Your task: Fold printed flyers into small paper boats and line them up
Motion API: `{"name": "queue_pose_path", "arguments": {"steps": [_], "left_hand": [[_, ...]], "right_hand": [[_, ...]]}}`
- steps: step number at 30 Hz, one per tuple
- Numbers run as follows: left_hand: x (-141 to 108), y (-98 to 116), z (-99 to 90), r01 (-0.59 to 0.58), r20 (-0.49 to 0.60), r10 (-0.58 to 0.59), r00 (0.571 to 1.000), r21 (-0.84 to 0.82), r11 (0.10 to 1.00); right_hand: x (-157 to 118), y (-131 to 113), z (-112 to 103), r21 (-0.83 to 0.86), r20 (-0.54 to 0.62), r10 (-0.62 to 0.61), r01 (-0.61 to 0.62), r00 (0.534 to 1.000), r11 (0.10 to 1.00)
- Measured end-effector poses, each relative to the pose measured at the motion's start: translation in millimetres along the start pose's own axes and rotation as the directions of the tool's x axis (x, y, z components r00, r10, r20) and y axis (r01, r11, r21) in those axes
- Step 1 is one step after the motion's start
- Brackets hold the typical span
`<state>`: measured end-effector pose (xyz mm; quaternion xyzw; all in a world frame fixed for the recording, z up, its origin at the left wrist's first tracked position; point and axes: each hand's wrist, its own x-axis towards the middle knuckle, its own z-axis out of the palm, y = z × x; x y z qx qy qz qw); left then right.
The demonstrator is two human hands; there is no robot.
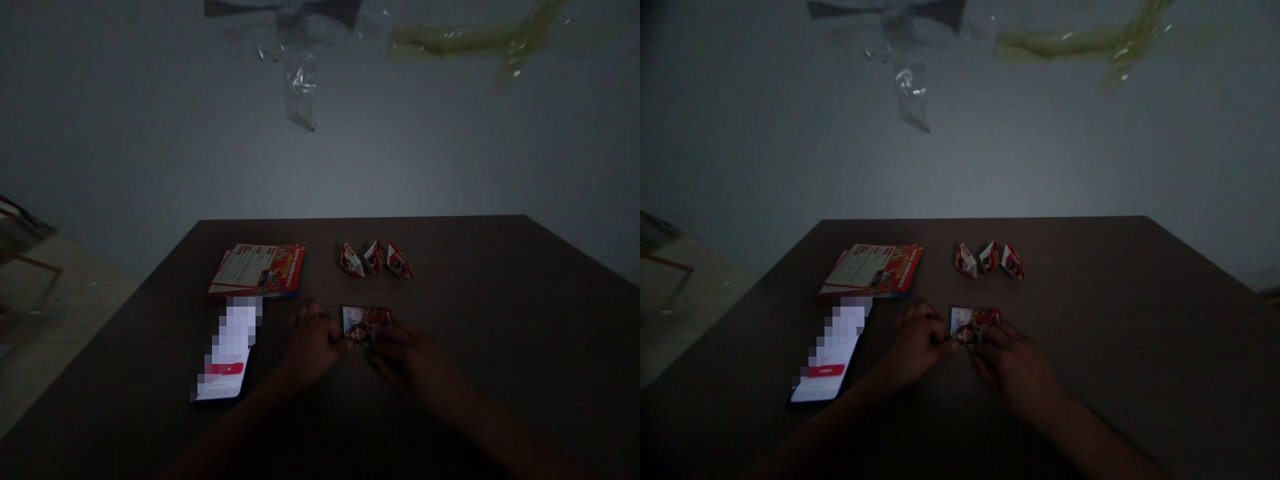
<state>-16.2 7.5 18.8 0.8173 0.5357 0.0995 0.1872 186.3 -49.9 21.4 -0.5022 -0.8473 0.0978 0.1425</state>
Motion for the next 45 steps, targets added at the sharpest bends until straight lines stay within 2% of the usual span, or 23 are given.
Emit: {"name": "queue_pose_path", "arguments": {"steps": [10, 14, 18, 25, 29, 37, 41, 45], "left_hand": [[-2, 2, -2.7, 0.059, 0.025, -0.058, 0.998, -0.036, 0.998], [1, 3, -3.2, 0.079, 0.023, -0.078, 0.997, -0.038, 0.996], [-1, 3, -0.3, 0.067, -0.013, -0.068, 0.998, -0.051, 0.996], [-6, 10, 10.5, 0.075, -0.145, -0.083, 0.986, -0.063, 0.995], [-7, 12, 12.9, 0.044, -0.170, -0.058, 0.984, -0.083, 0.996], [-5, 7, 15.3, -0.082, -0.143, 0.062, 0.988, -0.139, 0.987], [-5, 5, 14.9, -0.115, -0.145, 0.091, 0.985, -0.164, 0.980], [-6, 1, 13.7, -0.132, -0.160, 0.102, 0.982, -0.195, 0.972]], "right_hand": [[4, 4, 0, 0.057, -0.048, -0.017, 0.020, 0.999, 0.998], [6, 9, 5, 0.138, -0.101, -0.014, 0.028, 0.995, 0.990], [11, 19, 16, 0.368, -0.218, 0.066, 0.020, 0.974, 0.930], [15, 31, 21, 0.546, -0.202, 0.213, -0.070, 0.956, 0.835], [15, 33, 17, 0.607, -0.170, 0.325, -0.160, 0.930, 0.778], [24, 32, 25, 0.656, -0.208, 0.447, -0.215, 0.870, 0.723], [27, 25, 26, 0.614, -0.275, 0.461, -0.214, 0.844, 0.760], [27, 17, 26, 0.539, -0.334, 0.433, -0.206, 0.837, 0.816]]}}
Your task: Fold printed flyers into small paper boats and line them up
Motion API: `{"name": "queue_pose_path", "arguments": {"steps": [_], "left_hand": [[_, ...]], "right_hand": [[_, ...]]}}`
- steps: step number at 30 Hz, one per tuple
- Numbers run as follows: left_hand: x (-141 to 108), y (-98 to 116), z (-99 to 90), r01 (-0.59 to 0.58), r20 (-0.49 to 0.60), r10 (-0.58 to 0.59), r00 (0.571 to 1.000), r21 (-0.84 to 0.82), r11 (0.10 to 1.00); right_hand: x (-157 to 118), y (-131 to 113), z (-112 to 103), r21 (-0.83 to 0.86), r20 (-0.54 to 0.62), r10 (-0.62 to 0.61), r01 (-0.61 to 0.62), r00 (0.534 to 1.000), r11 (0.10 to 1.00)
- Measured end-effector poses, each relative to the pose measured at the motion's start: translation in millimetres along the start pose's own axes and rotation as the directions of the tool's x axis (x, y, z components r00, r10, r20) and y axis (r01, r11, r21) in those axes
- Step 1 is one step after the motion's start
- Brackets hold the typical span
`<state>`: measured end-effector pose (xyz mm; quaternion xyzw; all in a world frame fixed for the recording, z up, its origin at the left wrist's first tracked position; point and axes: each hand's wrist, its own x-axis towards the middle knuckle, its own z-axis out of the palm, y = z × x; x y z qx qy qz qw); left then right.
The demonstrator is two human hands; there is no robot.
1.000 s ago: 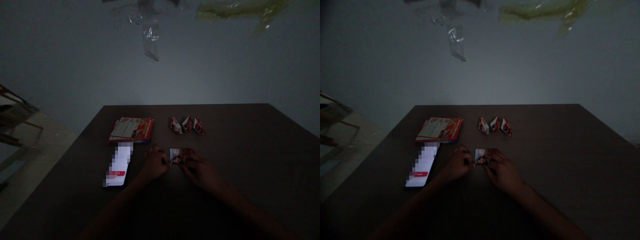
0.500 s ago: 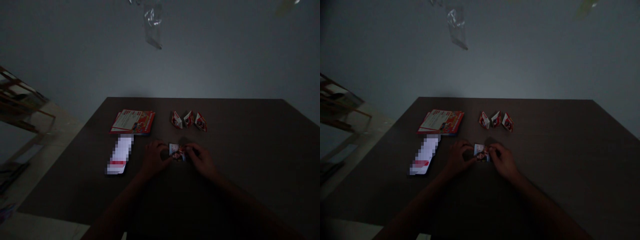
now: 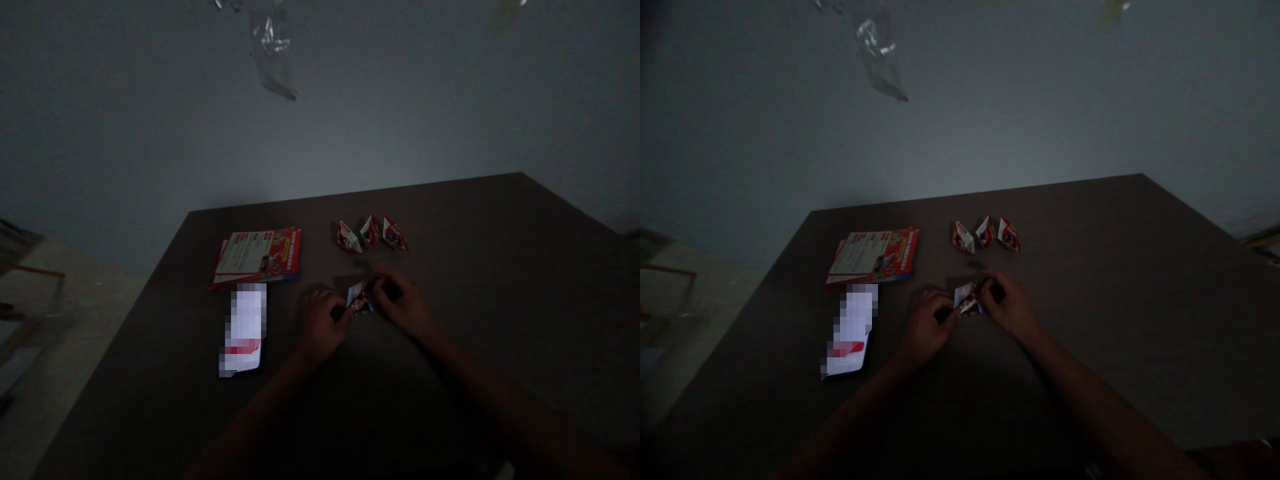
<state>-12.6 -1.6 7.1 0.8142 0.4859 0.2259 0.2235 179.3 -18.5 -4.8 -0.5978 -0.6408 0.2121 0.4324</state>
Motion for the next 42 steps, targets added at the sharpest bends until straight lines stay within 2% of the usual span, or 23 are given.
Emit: {"name": "queue_pose_path", "arguments": {"steps": [11, 20, 27, 30, 36, 39, 42], "left_hand": [[-8, -6, -3.2, -0.034, -0.045, 0.030, 0.999, -0.085, 0.996], [-2, -3, -1.7, -0.071, -0.053, 0.070, 0.996, -0.018, 0.997], [6, -10, -4.8, -0.046, -0.048, 0.046, 0.998, 0.007, 0.999], [5, -14, -5.8, -0.070, -0.008, 0.070, 0.998, -0.039, 0.997], [0, -20, -5.1, -0.143, -0.018, 0.142, 0.990, -0.128, 0.981], [-1, -22, -3.5, -0.138, -0.043, 0.133, 0.990, -0.136, 0.981], [0, -23, -2.2, -0.122, -0.051, 0.116, 0.992, -0.151, 0.981]], "right_hand": [[-1, -6, 12, -0.233, -0.058, -0.254, 0.234, 0.966, 0.944], [17, -11, 19, -0.201, -0.071, -0.429, 0.408, 0.901, 0.890], [16, -9, 11, -0.155, -0.050, -0.488, 0.476, 0.872, 0.866], [16, -8, 4, -0.150, 0.017, -0.506, 0.503, 0.862, 0.851], [9, 1, -3, -0.202, 0.297, -0.510, 0.576, 0.807, 0.792], [1, -4, -1, -0.245, 0.453, -0.468, 0.610, 0.759, 0.753], [-6, -15, 1, -0.303, 0.541, -0.372, 0.587, 0.754, 0.751]]}}
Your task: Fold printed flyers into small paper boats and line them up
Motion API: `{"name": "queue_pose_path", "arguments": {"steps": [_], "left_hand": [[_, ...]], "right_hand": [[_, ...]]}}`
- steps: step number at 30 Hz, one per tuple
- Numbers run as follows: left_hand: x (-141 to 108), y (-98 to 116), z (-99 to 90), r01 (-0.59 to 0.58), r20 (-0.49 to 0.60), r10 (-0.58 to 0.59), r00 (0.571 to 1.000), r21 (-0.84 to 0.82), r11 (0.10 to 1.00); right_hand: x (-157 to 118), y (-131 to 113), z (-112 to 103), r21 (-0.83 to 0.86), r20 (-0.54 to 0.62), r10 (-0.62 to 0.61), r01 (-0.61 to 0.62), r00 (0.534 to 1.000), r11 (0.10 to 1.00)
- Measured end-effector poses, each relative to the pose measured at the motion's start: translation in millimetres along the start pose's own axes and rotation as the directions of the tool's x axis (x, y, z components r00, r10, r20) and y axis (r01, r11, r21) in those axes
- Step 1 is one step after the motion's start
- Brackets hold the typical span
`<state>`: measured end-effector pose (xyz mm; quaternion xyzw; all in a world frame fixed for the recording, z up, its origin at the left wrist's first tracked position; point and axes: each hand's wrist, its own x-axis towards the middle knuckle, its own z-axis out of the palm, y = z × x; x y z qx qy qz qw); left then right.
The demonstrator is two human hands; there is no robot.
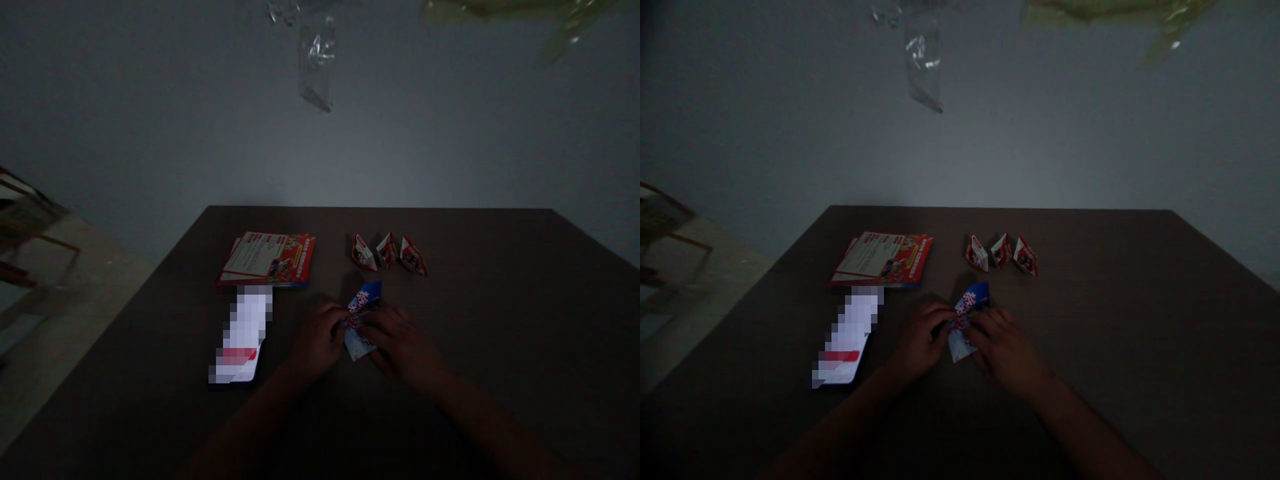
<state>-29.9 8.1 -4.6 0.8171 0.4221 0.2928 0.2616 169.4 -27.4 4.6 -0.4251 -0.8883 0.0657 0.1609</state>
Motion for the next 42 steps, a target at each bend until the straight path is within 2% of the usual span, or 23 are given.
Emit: {"name": "queue_pose_path", "arguments": {"steps": [7, 14, 24, 30, 36, 42], "left_hand": [[2, 0, -3.0, 0.029, 0.033, -0.028, 0.999, -0.014, 0.999], [1, -4, -9.2, 0.002, 0.094, -0.002, 0.996, -0.004, 1.000], [-3, 2, -17.7, -0.074, 0.152, 0.044, 0.987, 0.197, 0.978], [-3, 6, -17.6, -0.062, 0.155, 0.025, 0.988, 0.235, 0.970], [-6, 11, -15.6, 0.008, 0.118, -0.045, 0.992, 0.299, 0.954], [-6, 11, -14.3, 0.017, 0.107, -0.050, 0.993, 0.294, 0.956]], "right_hand": [[2, -20, -10, -0.005, 0.062, 0.055, -0.054, 0.997, 0.999], [0, -17, -13, 0.054, 0.108, 0.045, -0.051, 0.993, 0.997], [-1, -10, -18, 0.126, 0.108, 0.070, -0.084, 0.992, 0.989], [1, -10, -20, 0.162, 0.087, 0.072, -0.085, 0.994, 0.983], [1, -5, -12, 0.187, 0.036, 0.083, -0.089, 0.996, 0.978], [1, 3, -4, 0.291, -0.031, 0.179, -0.162, 0.983, 0.943]]}}
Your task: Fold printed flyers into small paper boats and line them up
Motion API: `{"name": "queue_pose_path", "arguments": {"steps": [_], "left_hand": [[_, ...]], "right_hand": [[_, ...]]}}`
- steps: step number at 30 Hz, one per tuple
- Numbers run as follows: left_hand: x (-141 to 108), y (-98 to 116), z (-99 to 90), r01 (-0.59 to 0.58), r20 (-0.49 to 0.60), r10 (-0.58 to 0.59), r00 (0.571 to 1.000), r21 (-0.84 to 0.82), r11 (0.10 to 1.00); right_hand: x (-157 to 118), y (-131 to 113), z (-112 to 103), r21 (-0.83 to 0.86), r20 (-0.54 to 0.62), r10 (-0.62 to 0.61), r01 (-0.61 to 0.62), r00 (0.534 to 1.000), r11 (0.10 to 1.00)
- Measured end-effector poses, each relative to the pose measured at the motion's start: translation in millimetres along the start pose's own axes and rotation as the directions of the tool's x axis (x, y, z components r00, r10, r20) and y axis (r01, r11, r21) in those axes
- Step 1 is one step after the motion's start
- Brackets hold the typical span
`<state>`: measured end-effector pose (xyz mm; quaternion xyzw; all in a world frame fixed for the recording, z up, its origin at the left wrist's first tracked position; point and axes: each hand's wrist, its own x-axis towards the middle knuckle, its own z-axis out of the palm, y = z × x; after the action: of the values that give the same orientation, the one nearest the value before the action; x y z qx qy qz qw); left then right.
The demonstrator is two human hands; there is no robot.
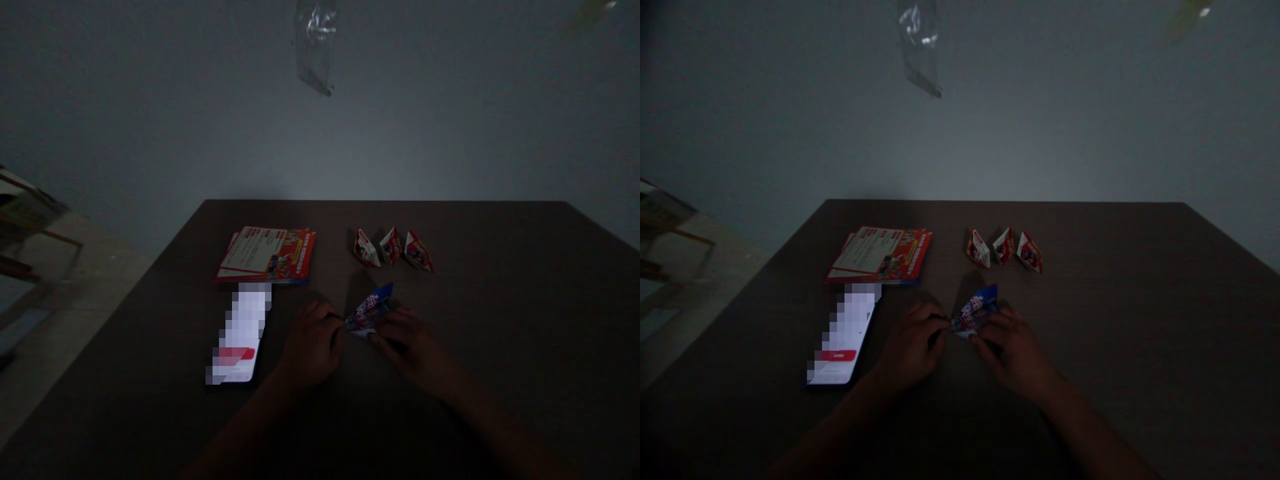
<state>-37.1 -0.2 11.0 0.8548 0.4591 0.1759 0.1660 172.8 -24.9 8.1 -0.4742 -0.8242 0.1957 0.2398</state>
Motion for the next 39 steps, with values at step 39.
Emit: {"name": "queue_pose_path", "arguments": {"steps": [39], "left_hand": [[-22, 42, 30.9, -0.045, 0.007, 0.044, 0.999, 0.160, 0.986]], "right_hand": [[16, 10, 13, 0.188, -0.178, 0.316, -0.283, 0.932, 0.940]]}}
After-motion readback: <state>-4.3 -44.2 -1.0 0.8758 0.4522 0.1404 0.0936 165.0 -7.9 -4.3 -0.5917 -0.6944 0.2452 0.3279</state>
